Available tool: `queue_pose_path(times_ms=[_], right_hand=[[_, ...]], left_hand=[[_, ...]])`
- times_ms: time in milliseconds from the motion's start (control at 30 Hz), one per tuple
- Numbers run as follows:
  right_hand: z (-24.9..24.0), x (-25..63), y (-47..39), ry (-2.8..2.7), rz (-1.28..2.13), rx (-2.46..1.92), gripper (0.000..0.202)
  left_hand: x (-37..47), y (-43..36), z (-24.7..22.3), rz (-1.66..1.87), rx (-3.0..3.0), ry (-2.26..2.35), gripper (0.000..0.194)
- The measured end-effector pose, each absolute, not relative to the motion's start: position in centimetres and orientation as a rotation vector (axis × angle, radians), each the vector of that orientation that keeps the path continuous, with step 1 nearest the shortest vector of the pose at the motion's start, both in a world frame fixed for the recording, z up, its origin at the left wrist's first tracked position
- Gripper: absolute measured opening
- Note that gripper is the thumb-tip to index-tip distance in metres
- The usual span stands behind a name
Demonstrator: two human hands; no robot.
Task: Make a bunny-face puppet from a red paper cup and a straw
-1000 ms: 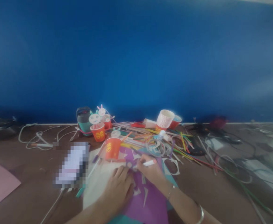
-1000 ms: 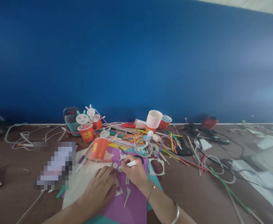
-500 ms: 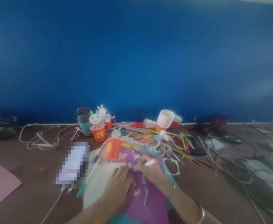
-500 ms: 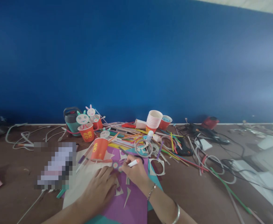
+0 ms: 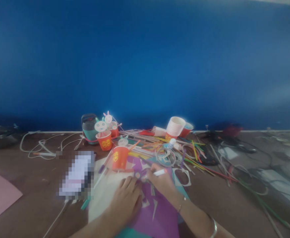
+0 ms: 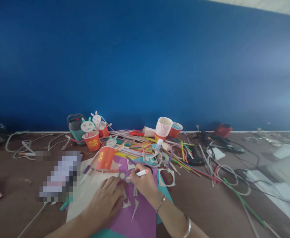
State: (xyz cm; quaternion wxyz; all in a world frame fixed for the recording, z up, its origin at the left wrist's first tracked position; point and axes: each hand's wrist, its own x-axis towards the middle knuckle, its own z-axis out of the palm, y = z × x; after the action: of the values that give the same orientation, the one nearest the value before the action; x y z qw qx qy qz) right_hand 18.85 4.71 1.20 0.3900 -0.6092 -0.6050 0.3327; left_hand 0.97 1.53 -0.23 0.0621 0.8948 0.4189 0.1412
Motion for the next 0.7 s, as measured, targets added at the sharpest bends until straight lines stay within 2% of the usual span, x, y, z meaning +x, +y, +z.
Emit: queue_pose_path(times_ms=[700], right_hand=[[0.78,18.93,4.79,-1.502,0.863,-1.531,0.02]], left_hand=[[1.0,1.62,-0.06,0.423,2.699,1.246,0.013]])
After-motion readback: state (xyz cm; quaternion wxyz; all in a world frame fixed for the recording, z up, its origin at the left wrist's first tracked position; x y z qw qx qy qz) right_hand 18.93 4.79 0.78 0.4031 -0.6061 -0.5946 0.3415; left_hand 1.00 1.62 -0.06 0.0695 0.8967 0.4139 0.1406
